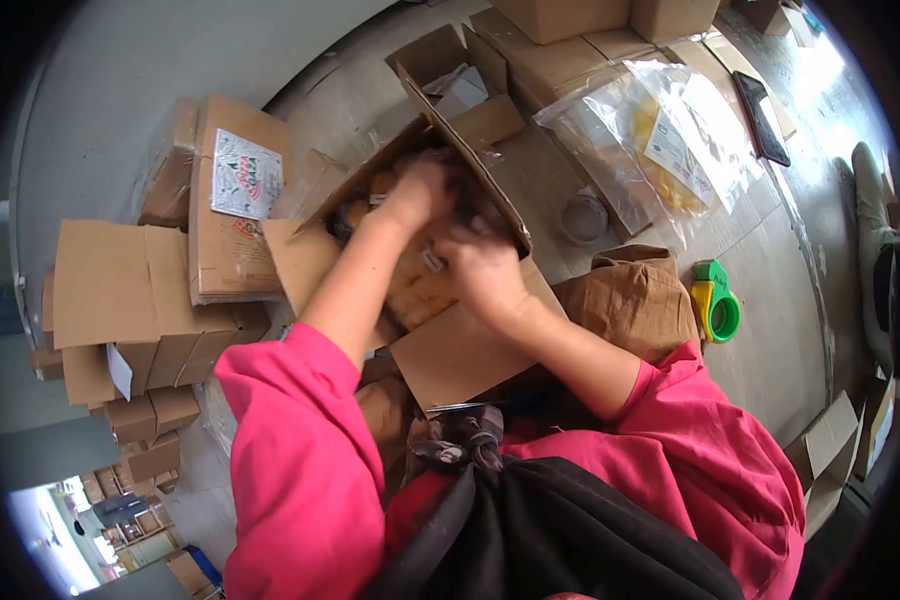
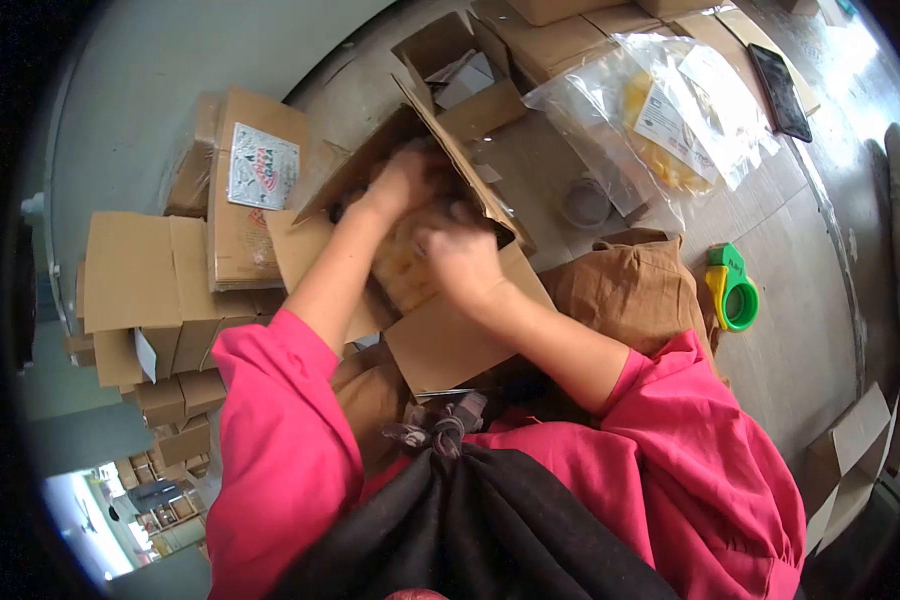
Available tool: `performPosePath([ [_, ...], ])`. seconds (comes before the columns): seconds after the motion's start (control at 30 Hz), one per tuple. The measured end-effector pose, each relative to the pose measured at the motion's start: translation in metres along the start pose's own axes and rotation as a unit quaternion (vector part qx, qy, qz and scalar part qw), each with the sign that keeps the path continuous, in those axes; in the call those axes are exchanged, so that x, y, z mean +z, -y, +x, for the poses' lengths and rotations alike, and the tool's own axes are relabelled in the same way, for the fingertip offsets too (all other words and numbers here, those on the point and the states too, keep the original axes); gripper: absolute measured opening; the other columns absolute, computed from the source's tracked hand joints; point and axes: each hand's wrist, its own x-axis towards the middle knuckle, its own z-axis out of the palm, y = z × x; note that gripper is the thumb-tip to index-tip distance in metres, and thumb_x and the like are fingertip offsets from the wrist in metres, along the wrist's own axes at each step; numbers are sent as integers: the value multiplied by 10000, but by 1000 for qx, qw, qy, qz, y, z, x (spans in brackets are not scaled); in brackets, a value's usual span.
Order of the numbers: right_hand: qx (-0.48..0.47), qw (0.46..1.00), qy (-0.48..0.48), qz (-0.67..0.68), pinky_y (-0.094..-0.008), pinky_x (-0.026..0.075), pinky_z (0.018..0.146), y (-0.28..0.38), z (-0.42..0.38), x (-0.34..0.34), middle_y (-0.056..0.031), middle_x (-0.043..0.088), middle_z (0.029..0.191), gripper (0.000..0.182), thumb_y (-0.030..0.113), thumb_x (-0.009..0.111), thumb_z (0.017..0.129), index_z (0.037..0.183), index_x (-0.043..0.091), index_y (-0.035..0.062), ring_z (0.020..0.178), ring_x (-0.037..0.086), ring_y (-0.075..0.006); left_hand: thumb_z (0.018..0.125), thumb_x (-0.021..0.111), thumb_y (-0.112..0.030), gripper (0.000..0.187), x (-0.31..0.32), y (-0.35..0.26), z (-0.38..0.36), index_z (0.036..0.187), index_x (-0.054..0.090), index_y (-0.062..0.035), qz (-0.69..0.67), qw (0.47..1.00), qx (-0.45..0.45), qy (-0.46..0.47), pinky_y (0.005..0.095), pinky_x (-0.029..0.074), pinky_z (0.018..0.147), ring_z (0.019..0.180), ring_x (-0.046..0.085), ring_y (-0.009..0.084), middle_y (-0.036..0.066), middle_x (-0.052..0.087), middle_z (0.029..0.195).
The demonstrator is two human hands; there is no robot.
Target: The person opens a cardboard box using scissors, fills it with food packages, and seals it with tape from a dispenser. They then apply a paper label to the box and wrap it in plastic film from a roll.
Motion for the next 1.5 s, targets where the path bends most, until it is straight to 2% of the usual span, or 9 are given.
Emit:
performPosePath([
  [0.1,-44,999,-11,19,-315,478,634,14,-1,-7,-45,527,743,204,75,579,602,799,628,95,741,519,-235,719,497,22,285,-48,-10,-12,892,682,-109,-253,967,-31,15,372,429,895,998,532,312,116,611,1039],
  [0.23,-98,992,-23,81,-319,473,562,37,0,-19,-48,498,748,129,83,566,590,718,552,89,739,510,-224,688,445,54,337,-74,1,-41,924,661,-49,-313,944,55,90,347,426,890,1023,542,306,141,614,1021],
  [0.73,-112,979,-5,168,-274,469,564,62,-7,-22,-38,496,783,154,119,576,558,700,540,72,737,504,-198,766,392,71,218,-92,9,-101,903,549,10,-508,845,-158,54,299,380,900,975,523,178,108,566,1021],
  [0.83,-120,976,2,184,-274,469,561,62,-12,-21,-36,527,822,233,100,604,517,745,577,66,719,500,-196,786,525,-34,185,-84,20,-55,966,570,-29,-269,956,-90,73,310,405,880,960,534,249,140,557,1016],
  [0.87,-130,974,-3,185,-275,469,558,61,-11,-18,-37,537,834,257,100,608,512,766,595,63,718,503,-197,783,577,-118,266,-64,20,-32,1045,581,-71,-131,990,52,27,370,402,916,1025,504,311,161,537,1082],
  [1.0,-127,974,0,188,-273,462,526,57,-10,-20,-40,552,853,300,98,619,516,814,619,60,725,513,-195,712,660,-226,404,-35,5,-3,1101,567,-162,73,992,90,54,404,419,908,1122,432,341,132,476,1204],
  [1.07,-119,975,17,189,-271,454,494,55,-10,-24,-43,558,874,305,88,627,524,827,623,62,739,522,-193,681,685,-210,426,-29,17,1,1083,560,-141,62,990,121,18,383,451,855,1027,510,321,142,540,1106],
  [1.17,-110,973,26,200,-272,452,479,53,-8,-30,-45,563,867,283,80,636,537,819,629,60,716,518,-190,626,678,-116,377,-34,34,0,978,549,-74,-250,962,58,92,351,483,717,766,594,301,154,601,807],
  [1.5,-107,968,51,220,-275,442,471,47,-2,-29,-53,577,853,289,68,662,538,826,654,55,682,516,-193,623,643,-114,356,-81,58,-2,950,550,-7,-275,953,53,110,321,442,802,856,565,249,117,599,901],
])
